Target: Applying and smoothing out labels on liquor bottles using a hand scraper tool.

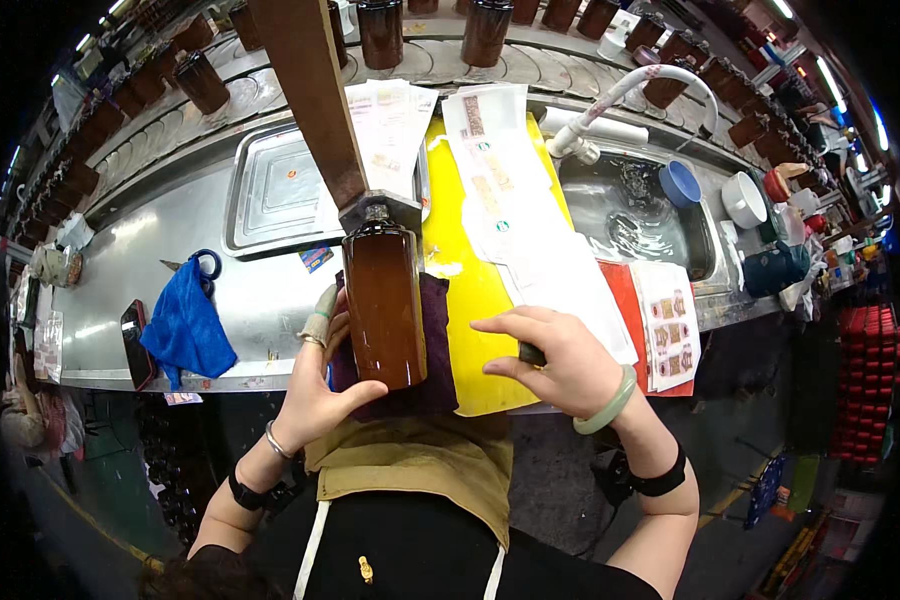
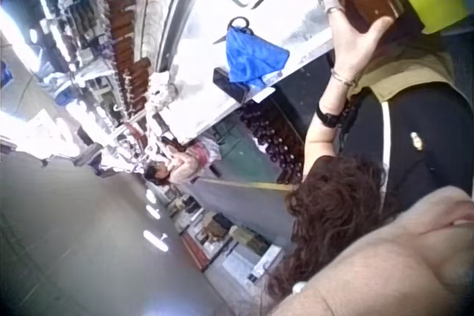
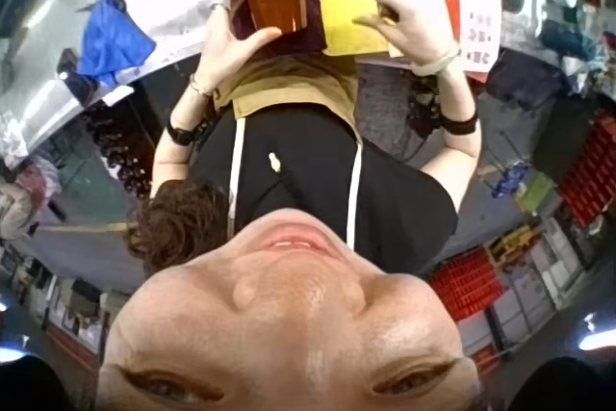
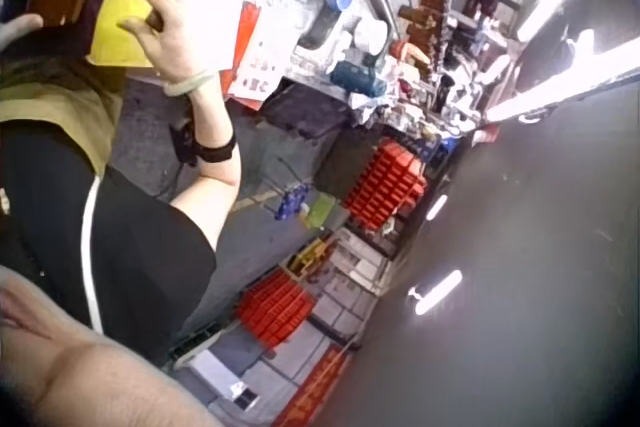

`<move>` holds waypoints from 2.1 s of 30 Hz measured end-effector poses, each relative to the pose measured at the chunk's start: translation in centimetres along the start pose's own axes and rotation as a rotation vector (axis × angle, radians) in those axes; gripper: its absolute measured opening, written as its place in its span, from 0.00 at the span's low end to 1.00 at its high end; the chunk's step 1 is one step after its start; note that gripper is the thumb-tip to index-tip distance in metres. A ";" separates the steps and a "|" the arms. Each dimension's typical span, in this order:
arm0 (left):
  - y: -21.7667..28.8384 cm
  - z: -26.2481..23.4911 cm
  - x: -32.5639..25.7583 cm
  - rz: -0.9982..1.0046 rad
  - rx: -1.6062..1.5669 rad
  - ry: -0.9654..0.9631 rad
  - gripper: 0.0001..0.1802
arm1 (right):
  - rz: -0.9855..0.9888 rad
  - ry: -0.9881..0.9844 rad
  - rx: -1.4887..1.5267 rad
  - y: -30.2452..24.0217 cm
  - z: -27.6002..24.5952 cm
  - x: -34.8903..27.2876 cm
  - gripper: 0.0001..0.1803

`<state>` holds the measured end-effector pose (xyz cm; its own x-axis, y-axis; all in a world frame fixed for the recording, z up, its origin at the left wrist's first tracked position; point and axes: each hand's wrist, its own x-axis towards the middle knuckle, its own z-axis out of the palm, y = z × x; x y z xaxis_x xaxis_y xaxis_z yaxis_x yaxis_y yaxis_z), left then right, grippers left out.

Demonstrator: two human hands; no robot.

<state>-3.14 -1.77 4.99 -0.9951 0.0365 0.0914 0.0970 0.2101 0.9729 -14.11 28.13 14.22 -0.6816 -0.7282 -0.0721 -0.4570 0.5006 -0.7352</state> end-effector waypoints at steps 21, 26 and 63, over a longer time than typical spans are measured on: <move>-0.7 1.8 0.2 0.101 0.234 0.173 0.58 | 0.219 0.280 -0.183 10.2 -1.3 9.9 0.10; -1.9 1.6 0.1 0.080 0.226 0.152 0.59 | 0.562 0.351 -0.442 15.4 -8.1 -1.6 0.14; -1.1 1.5 0.6 0.098 0.297 0.107 0.62 | 0.819 0.189 -0.615 30.2 -10.3 7.4 0.14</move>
<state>-3.84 -0.53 3.66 -0.9755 -0.0291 0.2183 0.1769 0.4866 0.8555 -38.83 42.72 -1.56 -0.9687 0.0008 -0.2481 0.0096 0.9994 -0.0342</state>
